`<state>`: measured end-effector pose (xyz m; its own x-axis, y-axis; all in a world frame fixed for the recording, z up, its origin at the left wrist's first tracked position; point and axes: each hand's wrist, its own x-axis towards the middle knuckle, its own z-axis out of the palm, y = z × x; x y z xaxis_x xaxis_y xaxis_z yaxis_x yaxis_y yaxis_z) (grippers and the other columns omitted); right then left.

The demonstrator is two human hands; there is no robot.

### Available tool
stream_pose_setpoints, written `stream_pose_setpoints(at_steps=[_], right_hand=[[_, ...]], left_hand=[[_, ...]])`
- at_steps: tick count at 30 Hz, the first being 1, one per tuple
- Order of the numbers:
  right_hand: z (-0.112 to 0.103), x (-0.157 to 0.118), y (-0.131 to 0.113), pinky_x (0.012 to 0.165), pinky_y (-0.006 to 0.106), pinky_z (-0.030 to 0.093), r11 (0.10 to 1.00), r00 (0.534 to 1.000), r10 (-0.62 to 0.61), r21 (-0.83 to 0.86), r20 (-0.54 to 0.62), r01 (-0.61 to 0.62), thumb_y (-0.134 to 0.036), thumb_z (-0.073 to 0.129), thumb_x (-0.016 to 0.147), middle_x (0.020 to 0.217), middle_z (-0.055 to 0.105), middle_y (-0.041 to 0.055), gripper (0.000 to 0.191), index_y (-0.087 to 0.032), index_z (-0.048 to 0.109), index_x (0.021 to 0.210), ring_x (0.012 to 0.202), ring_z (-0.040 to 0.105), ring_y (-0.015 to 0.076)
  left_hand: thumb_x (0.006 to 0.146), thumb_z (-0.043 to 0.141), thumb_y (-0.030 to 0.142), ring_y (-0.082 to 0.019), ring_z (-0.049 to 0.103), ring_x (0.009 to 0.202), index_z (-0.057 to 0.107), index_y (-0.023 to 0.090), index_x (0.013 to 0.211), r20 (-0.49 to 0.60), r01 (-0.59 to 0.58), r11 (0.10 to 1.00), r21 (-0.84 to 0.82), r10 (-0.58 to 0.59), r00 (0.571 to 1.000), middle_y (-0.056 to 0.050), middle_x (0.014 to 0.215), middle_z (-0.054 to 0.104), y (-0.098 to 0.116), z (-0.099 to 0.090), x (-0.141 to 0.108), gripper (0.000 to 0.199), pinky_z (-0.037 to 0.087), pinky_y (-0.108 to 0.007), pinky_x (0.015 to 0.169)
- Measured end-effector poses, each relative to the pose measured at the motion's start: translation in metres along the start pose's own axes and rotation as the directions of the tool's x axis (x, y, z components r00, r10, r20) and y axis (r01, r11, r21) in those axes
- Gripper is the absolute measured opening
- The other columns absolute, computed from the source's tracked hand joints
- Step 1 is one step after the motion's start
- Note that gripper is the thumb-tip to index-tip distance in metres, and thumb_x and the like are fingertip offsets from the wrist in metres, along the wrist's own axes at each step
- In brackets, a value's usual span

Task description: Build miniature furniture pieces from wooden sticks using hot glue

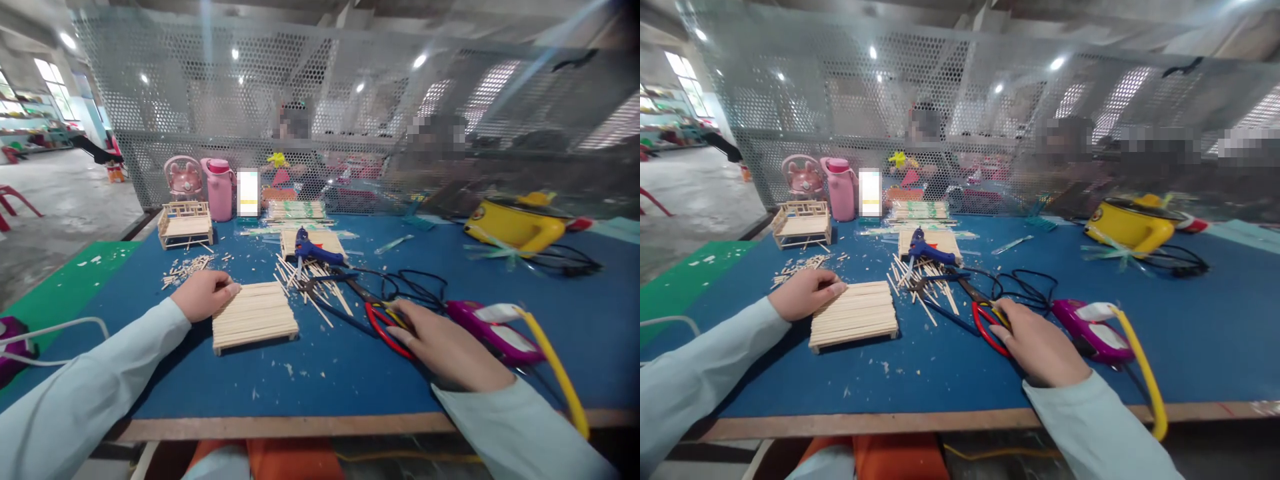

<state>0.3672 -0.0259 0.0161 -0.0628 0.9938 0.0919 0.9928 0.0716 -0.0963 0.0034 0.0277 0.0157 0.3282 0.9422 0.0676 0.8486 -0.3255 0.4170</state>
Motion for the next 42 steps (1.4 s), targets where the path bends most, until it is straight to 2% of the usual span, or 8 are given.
stream_pose_setpoints(at_steps=[6, 11, 18, 23, 27, 33, 37, 42], right_hand=[[-0.024, 0.000, 0.000, 0.059, 0.032, 0.044, 0.997, 0.983, 0.052, 0.044, 0.177, -0.061, -0.027, 0.046, 0.075, 0.078, 0.068, 0.0112, 0.040, -0.017, 0.049, 0.113, 0.067, 0.063, 0.0242], [-0.050, -0.008, -0.012, 0.066, 0.032, 0.048, 0.975, 0.939, 0.140, 0.120, 0.313, -0.186, -0.028, 0.045, 0.072, 0.089, 0.071, 0.0078, 0.047, -0.018, 0.052, 0.117, 0.075, 0.066, 0.0238], [-0.047, -0.024, 0.021, 0.073, 0.038, 0.051, 0.986, 0.968, 0.073, 0.130, 0.240, -0.106, -0.041, 0.062, 0.058, 0.094, 0.071, 0.0099, 0.049, -0.021, 0.064, 0.103, 0.084, 0.066, 0.0318], [-0.041, -0.040, 0.014, 0.067, 0.032, 0.052, 0.927, 0.996, -0.094, 0.365, -0.003, 0.088, -0.034, 0.054, 0.073, 0.094, 0.070, 0.0082, 0.032, -0.026, 0.061, 0.103, 0.080, 0.066, 0.0251], [-0.041, -0.026, -0.037, 0.070, 0.029, 0.052, 0.887, 0.949, -0.261, 0.344, -0.177, 0.308, -0.036, 0.056, 0.077, 0.092, 0.065, 0.0069, 0.031, -0.024, 0.049, 0.106, 0.081, 0.064, 0.0213], [-0.037, 0.020, -0.080, 0.064, 0.032, 0.049, 0.719, 0.788, -0.496, 0.336, -0.364, 0.608, -0.041, 0.065, 0.068, 0.084, 0.059, 0.0044, 0.038, -0.023, 0.050, 0.097, 0.070, 0.057, 0.0186], [-0.028, 0.044, -0.104, 0.055, 0.027, 0.046, 0.454, 0.899, -0.329, 0.786, -0.290, 0.419, -0.050, 0.054, 0.077, 0.072, 0.052, 0.0000, 0.030, -0.023, 0.048, 0.090, 0.060, 0.052, 0.0134], [-0.006, 0.059, -0.149, 0.053, 0.027, 0.047, -0.024, 0.984, -0.178, 1.000, 0.016, -0.021, -0.062, 0.050, 0.075, 0.069, 0.054, -0.0006, 0.041, -0.022, 0.048, 0.086, 0.056, 0.054, 0.0125]], left_hand=[[0.083, 0.034, 0.046, -0.025, 0.060, 0.083, 0.062, 0.016, 0.100, 0.052, -0.051, 0.996, 0.071, 0.048, 0.998, -0.012, 0.096, 0.068, 0.019, -0.008, 0.015, 0.045, 0.041, -0.032, 0.070], [0.065, 0.054, 0.064, -0.026, 0.060, 0.090, 0.057, 0.014, 0.115, 0.344, -0.071, 0.995, -0.066, 0.089, 0.935, -0.013, 0.107, 0.065, 0.032, -0.007, 0.040, 0.070, 0.044, -0.032, 0.076], [0.051, 0.077, 0.044, -0.020, 0.064, 0.065, 0.064, 0.015, 0.084, 0.633, 0.361, 0.750, -0.555, 0.098, 0.768, -0.008, 0.081, 0.071, 0.025, -0.019, 0.037, 0.046, 0.048, -0.033, 0.064], [0.051, 0.081, 0.027, -0.013, 0.060, 0.069, 0.060, 0.016, 0.086, 0.161, -0.005, 0.579, -0.816, 0.234, 0.959, -0.001, 0.080, 0.065, 0.024, -0.032, 0.010, 0.042, 0.047, -0.026, 0.065], [0.054, 0.079, 0.023, -0.009, 0.051, 0.061, 0.057, 0.014, 0.070, -0.164, -0.274, 0.591, -0.759, 0.233, 0.958, 0.003, 0.066, 0.056, 0.027, -0.014, -0.006, 0.029, 0.043, -0.021, 0.060], [0.056, 0.079, 0.029, -0.011, 0.056, 0.064, 0.058, 0.015, 0.076, -0.318, -0.297, 0.366, -0.882, 0.003, 0.948, 0.001, 0.071, 0.062, 0.022, 0.009, -0.010, 0.032, 0.046, -0.024, 0.062], [0.065, 0.072, 0.036, -0.015, 0.061, 0.075, 0.059, 0.017, 0.090, -0.377, -0.311, 0.326, -0.892, -0.162, 0.912, -0.004, 0.087, 0.067, 0.022, 0.011, -0.011, 0.034, 0.049, -0.029, 0.070], [0.071, 0.067, 0.024, -0.015, 0.061, 0.077, 0.058, 0.018, 0.088, -0.669, -0.447, 0.746, -0.495, 0.002, 0.743, -0.004, 0.087, 0.064, 0.029, 0.023, -0.018, 0.020, 0.048, -0.027, 0.072]])
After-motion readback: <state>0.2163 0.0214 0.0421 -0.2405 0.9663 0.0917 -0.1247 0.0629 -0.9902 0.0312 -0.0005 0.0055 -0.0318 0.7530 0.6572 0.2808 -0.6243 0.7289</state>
